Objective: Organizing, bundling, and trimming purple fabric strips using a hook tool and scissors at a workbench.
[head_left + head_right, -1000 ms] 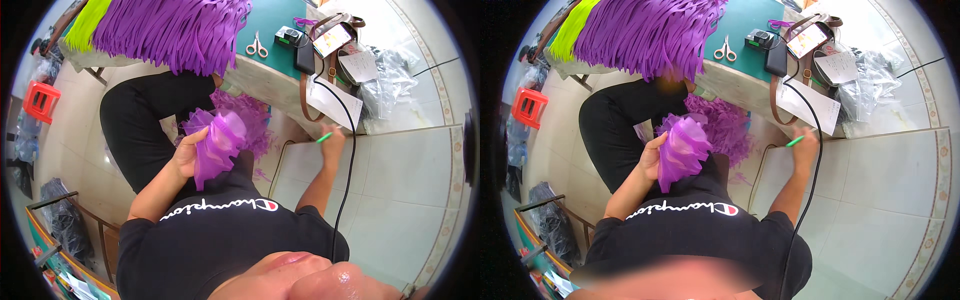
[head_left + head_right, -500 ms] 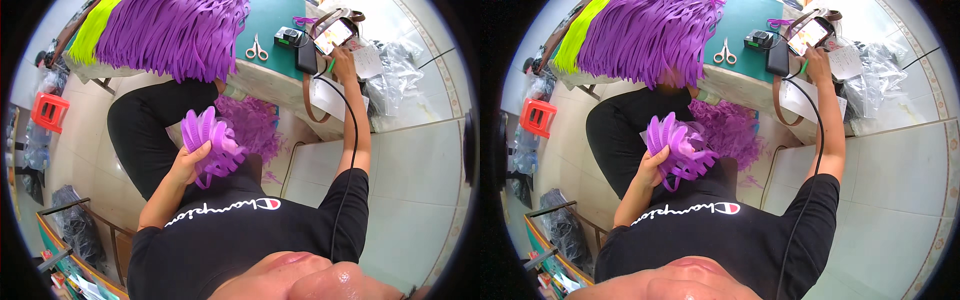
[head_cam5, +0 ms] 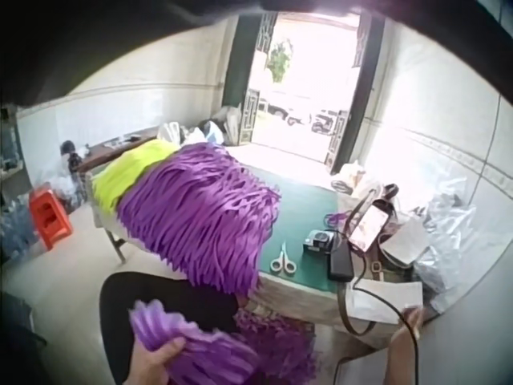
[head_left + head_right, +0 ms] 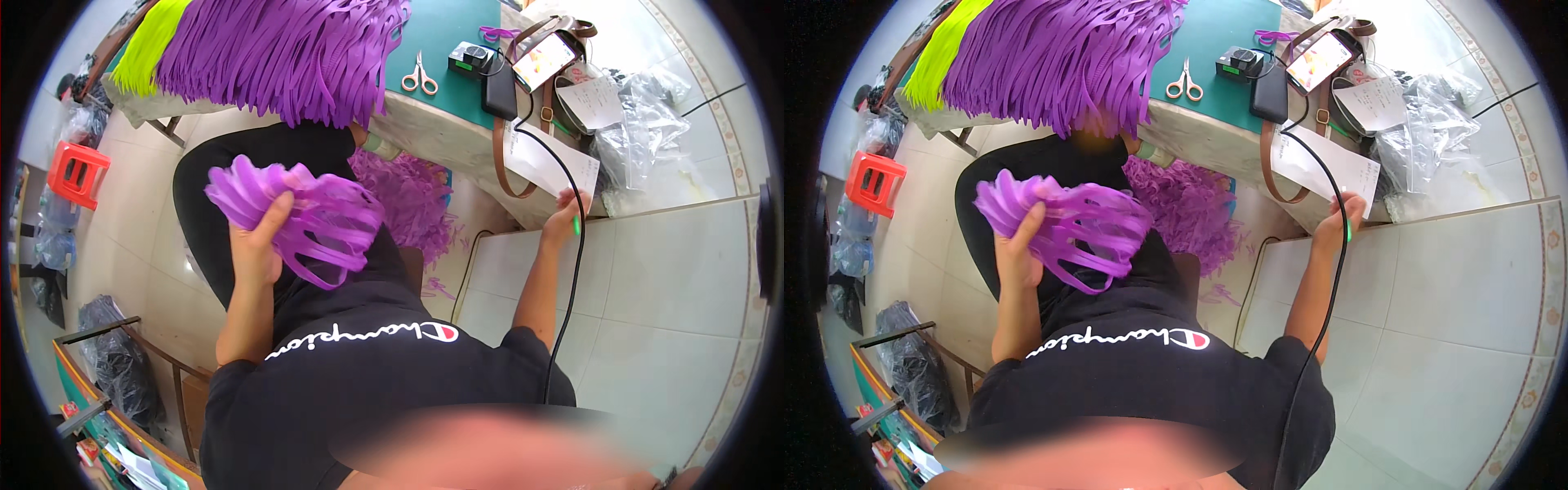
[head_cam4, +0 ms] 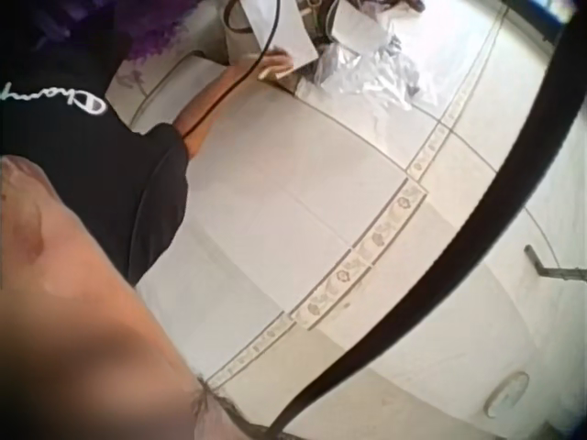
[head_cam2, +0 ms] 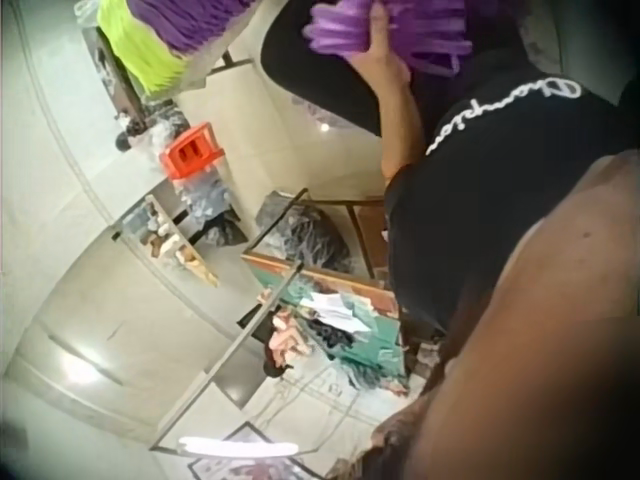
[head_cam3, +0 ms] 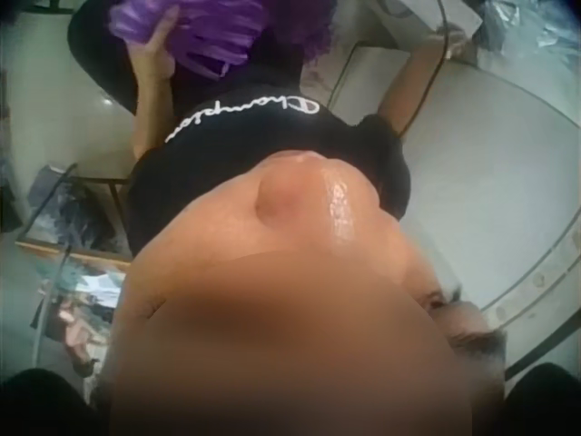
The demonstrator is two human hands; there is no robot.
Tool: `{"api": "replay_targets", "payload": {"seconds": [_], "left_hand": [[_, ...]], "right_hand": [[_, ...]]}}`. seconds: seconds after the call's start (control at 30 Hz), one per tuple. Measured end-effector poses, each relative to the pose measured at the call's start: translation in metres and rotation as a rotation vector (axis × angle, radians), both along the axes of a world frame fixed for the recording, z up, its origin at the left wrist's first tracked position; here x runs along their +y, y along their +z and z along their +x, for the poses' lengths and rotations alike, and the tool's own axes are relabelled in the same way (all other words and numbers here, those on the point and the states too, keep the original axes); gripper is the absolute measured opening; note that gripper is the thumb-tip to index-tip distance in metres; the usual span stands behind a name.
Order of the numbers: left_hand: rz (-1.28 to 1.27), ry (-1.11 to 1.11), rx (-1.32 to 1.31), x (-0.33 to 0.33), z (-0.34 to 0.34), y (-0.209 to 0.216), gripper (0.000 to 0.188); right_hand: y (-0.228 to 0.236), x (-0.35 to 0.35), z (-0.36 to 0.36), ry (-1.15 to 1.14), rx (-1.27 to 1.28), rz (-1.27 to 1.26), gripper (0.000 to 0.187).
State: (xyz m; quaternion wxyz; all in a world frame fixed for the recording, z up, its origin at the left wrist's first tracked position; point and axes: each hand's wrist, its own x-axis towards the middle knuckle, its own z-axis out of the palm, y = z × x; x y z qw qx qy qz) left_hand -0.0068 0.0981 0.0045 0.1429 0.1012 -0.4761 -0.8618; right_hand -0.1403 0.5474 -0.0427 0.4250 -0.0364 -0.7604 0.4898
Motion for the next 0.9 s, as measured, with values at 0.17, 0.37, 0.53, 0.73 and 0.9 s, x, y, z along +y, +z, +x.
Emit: {"api": "replay_targets", "payload": {"seconds": [0.17, 0.37, 0.53, 0.73, 0.9], "left_hand": [[0.300, -0.186, -0.044, 0.020, -0.001, 0.018, 0.032], [0.298, -0.344, -0.139, 0.039, 0.004, 0.006, 0.034], [0.175, -0.288, -0.098, 0.035, 0.006, 0.003, 0.034], [0.185, -0.297, -0.067, 0.040, 0.004, -0.001, 0.030], [0.252, -0.270, -0.073, 0.032, 0.011, 0.004, 0.028]], "right_hand": [[0.025, -0.005, -0.008, -0.069, -0.043, 0.144, 0.029], [0.072, -0.032, -0.062, 0.001, -0.009, 0.201, 0.023], [0.080, -0.042, -0.115, 0.086, 0.059, 0.615, 0.019], [0.055, 0.001, -0.215, 0.136, 0.062, 1.332, 0.024], [0.083, -0.002, -0.207, -0.189, 0.265, 1.109, 0.021]]}}
